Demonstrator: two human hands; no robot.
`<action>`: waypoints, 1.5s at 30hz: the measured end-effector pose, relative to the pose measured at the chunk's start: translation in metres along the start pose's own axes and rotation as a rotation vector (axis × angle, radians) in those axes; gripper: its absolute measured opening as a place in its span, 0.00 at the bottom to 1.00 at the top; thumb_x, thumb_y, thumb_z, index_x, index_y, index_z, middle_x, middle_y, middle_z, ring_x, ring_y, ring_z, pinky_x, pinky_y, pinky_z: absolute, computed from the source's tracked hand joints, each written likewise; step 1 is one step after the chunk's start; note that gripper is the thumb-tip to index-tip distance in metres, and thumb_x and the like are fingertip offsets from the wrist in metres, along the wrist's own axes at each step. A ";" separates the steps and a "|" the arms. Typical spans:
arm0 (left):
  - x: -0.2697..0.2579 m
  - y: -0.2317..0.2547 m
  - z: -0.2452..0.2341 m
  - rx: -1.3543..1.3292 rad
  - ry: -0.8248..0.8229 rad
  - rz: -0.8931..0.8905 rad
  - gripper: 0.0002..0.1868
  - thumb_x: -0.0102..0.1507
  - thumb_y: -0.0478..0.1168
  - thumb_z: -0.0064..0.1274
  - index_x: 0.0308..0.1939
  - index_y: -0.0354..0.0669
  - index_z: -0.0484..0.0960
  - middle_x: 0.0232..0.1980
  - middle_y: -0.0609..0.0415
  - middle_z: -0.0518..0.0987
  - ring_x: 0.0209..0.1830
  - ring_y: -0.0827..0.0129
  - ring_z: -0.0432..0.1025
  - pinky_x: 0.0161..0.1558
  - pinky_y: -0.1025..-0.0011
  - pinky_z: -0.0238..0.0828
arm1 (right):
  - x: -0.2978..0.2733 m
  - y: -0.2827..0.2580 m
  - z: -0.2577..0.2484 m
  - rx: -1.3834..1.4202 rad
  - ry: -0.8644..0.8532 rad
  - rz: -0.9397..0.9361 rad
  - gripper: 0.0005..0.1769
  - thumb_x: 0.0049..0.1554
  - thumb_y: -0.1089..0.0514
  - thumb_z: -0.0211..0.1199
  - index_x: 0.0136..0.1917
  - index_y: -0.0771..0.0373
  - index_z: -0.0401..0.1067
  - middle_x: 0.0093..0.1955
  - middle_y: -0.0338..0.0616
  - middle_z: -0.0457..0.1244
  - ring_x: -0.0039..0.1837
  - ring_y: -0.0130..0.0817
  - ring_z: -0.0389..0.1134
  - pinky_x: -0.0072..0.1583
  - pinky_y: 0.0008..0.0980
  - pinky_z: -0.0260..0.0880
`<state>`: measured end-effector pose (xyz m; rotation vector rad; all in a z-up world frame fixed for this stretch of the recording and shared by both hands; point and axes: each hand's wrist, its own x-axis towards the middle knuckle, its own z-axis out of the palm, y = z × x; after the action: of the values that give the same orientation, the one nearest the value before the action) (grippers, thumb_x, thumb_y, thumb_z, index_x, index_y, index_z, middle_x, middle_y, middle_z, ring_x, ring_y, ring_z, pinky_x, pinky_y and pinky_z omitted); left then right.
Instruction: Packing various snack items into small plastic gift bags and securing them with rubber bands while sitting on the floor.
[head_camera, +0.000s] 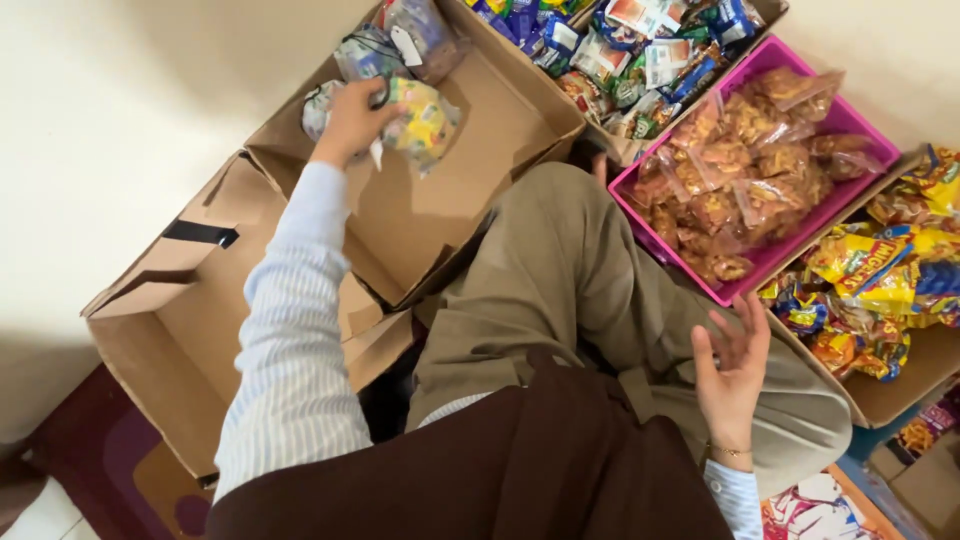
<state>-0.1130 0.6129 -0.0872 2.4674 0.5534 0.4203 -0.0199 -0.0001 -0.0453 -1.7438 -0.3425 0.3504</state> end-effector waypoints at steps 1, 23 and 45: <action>0.015 -0.011 0.012 -0.005 -0.003 0.003 0.15 0.59 0.37 0.66 0.44 0.31 0.81 0.37 0.47 0.82 0.30 0.61 0.71 0.38 0.65 0.70 | 0.000 -0.002 0.001 -0.004 0.005 0.001 0.42 0.61 0.73 0.56 0.83 0.63 0.44 0.79 0.55 0.48 0.70 0.45 0.58 0.67 0.38 0.63; 0.119 -0.062 0.150 0.181 0.275 -0.052 0.27 0.62 0.33 0.57 0.66 0.40 0.73 0.62 0.40 0.66 0.59 0.44 0.65 0.62 0.56 0.64 | -0.001 -0.001 -0.009 -0.113 0.165 0.078 0.39 0.61 0.71 0.57 0.81 0.61 0.48 0.79 0.54 0.51 0.70 0.42 0.60 0.65 0.36 0.64; 0.078 -0.057 0.158 0.086 0.424 -0.240 0.42 0.59 0.57 0.76 0.68 0.43 0.70 0.64 0.47 0.64 0.60 0.49 0.63 0.63 0.57 0.62 | 0.019 -0.017 0.014 -0.100 0.104 0.062 0.38 0.61 0.72 0.54 0.81 0.64 0.47 0.79 0.56 0.50 0.71 0.45 0.59 0.67 0.38 0.64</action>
<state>0.0023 0.6197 -0.2313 2.3577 1.0463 0.8418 -0.0093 0.0234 -0.0327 -1.8661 -0.2349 0.2904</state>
